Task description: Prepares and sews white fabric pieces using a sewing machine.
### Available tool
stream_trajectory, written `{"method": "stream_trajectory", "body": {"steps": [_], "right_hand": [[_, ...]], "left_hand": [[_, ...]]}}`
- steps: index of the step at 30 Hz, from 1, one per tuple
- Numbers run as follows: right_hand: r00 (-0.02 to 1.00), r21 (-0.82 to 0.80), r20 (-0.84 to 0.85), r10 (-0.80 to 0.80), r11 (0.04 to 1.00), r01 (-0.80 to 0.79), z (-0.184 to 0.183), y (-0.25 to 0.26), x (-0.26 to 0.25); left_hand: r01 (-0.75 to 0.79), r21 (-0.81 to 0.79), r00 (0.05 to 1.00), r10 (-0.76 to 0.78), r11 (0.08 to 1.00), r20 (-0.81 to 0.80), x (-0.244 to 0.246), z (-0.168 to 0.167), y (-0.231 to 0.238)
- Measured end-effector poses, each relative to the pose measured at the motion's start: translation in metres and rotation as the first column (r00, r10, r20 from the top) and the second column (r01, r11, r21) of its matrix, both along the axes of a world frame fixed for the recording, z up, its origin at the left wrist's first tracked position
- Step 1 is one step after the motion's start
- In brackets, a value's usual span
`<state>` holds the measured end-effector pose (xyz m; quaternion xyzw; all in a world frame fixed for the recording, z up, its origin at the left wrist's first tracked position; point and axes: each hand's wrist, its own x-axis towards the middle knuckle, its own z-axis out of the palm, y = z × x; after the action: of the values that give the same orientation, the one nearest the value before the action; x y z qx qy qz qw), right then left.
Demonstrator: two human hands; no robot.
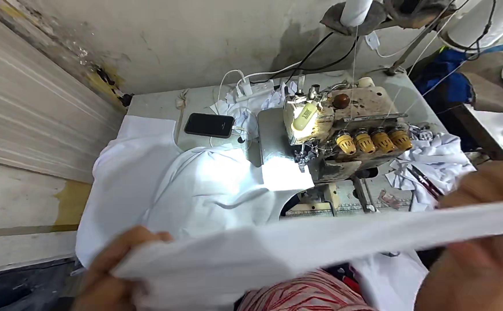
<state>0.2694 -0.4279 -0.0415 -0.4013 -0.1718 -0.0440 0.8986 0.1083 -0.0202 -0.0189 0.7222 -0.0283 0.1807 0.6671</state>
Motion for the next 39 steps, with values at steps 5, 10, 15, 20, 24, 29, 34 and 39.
{"method": "stream_trajectory", "body": {"steps": [5,10,15,20,24,29,34,39], "right_hand": [[0.971,-0.197,-0.218,0.101,0.970,-0.145,-0.063,0.060,0.001],[0.978,-0.439,-0.206,0.022,0.892,-0.112,-0.088,0.082,0.001],[0.987,-0.636,0.139,0.078,0.771,0.029,-0.075,0.079,0.006],[0.941,-0.658,0.330,0.079,0.734,0.169,-0.071,0.063,0.007],[0.933,-0.602,0.332,0.136,0.793,0.098,-0.067,0.050,0.010],[0.964,-0.639,0.237,0.121,0.767,0.061,-0.077,0.061,0.018],[0.940,-0.564,0.102,0.325,0.797,-0.214,-0.082,0.083,0.007],[0.907,-0.370,-0.078,0.414,0.832,-0.412,-0.085,0.084,0.005]], "left_hand": [[-0.470,0.618,0.802,0.598,0.630,0.000,0.084,0.004,0.060],[-0.176,0.811,0.978,0.192,0.558,0.080,0.140,-0.042,-0.018],[0.341,0.678,0.929,-0.343,0.651,-0.138,0.155,-0.063,-0.122],[0.386,0.596,0.920,-0.343,0.705,-0.191,0.163,-0.049,-0.122],[0.279,0.659,0.957,-0.259,0.698,-0.131,0.161,-0.049,-0.124],[0.321,0.532,0.930,-0.367,0.783,-0.021,0.155,-0.050,-0.131],[0.263,0.504,0.937,-0.343,0.823,0.070,0.139,-0.045,-0.127],[0.248,0.455,0.931,-0.341,0.855,0.132,0.133,-0.060,-0.119]]}}
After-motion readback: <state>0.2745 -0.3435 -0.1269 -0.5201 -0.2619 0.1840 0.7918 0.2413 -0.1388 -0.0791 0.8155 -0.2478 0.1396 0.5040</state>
